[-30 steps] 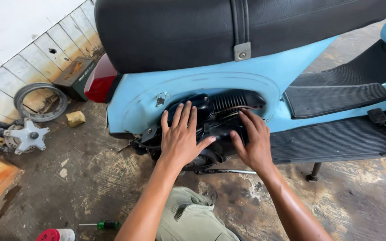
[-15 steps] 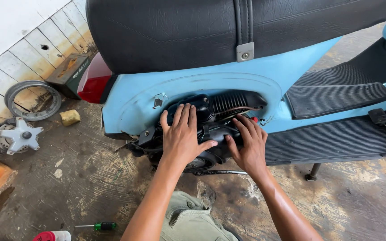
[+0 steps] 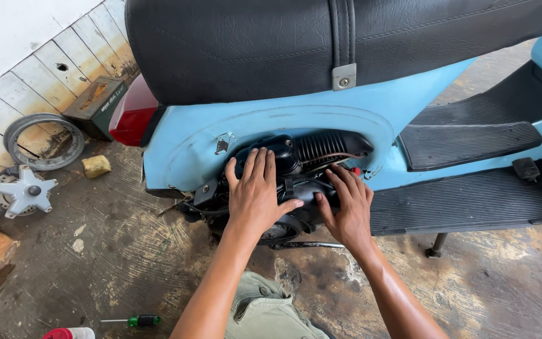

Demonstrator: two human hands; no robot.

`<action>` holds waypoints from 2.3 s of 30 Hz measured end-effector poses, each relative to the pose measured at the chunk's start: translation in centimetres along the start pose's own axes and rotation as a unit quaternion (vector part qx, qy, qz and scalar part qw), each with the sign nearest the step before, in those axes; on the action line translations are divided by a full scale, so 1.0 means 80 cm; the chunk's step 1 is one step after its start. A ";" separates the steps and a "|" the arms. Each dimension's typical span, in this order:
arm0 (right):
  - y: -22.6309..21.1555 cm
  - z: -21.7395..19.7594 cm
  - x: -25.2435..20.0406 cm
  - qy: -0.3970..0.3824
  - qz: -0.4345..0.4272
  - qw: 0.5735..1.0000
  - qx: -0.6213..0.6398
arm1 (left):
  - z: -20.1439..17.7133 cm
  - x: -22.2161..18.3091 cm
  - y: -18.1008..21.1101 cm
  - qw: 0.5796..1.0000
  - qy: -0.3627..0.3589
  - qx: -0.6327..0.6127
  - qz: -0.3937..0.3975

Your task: Repairing a scooter engine by connecting a fuel line and tightening screws with a screwdriver

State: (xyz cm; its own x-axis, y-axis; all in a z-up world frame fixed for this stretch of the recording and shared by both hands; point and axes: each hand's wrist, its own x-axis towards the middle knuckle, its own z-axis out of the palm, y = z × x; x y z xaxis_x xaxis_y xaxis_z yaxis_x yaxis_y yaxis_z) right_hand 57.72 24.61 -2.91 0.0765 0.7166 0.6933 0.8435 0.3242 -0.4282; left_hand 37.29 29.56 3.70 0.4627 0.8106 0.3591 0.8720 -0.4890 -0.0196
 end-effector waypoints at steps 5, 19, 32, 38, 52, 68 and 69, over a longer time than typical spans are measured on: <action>0.001 0.002 0.000 0.010 -0.007 1.000 0.004 | -0.006 0.000 0.001 1.000 0.004 -0.001 0.004; 0.001 0.003 -0.001 0.021 -0.010 1.000 0.008 | 0.000 -0.001 0.002 1.000 0.004 0.002 -0.003; 0.000 0.004 -0.001 0.024 -0.005 1.000 0.009 | -0.008 0.001 0.005 1.000 -0.019 0.009 -0.006; 0.001 0.004 -0.002 0.023 -0.006 1.000 0.011 | -0.003 0.002 0.006 1.000 -0.024 0.014 -0.012; 0.002 0.005 -0.003 0.019 0.001 1.000 0.006 | -0.004 0.000 0.008 1.000 -0.015 0.013 -0.009; 0.003 0.011 -0.007 0.024 0.001 1.000 0.008 | 0.029 0.022 -0.032 0.996 0.057 -0.052 -0.033; 0.003 0.012 -0.006 0.024 -0.001 1.000 0.004 | 0.039 0.029 -0.041 0.997 0.057 -0.043 -0.039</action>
State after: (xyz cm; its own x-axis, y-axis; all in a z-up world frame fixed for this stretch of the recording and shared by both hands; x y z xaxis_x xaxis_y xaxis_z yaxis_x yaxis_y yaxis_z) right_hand 57.39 24.94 -3.88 0.1007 0.6851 0.7214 0.8399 0.3301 -0.4307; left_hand 36.03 34.04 1.72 0.3691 0.8070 0.4610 0.8853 -0.4563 0.0900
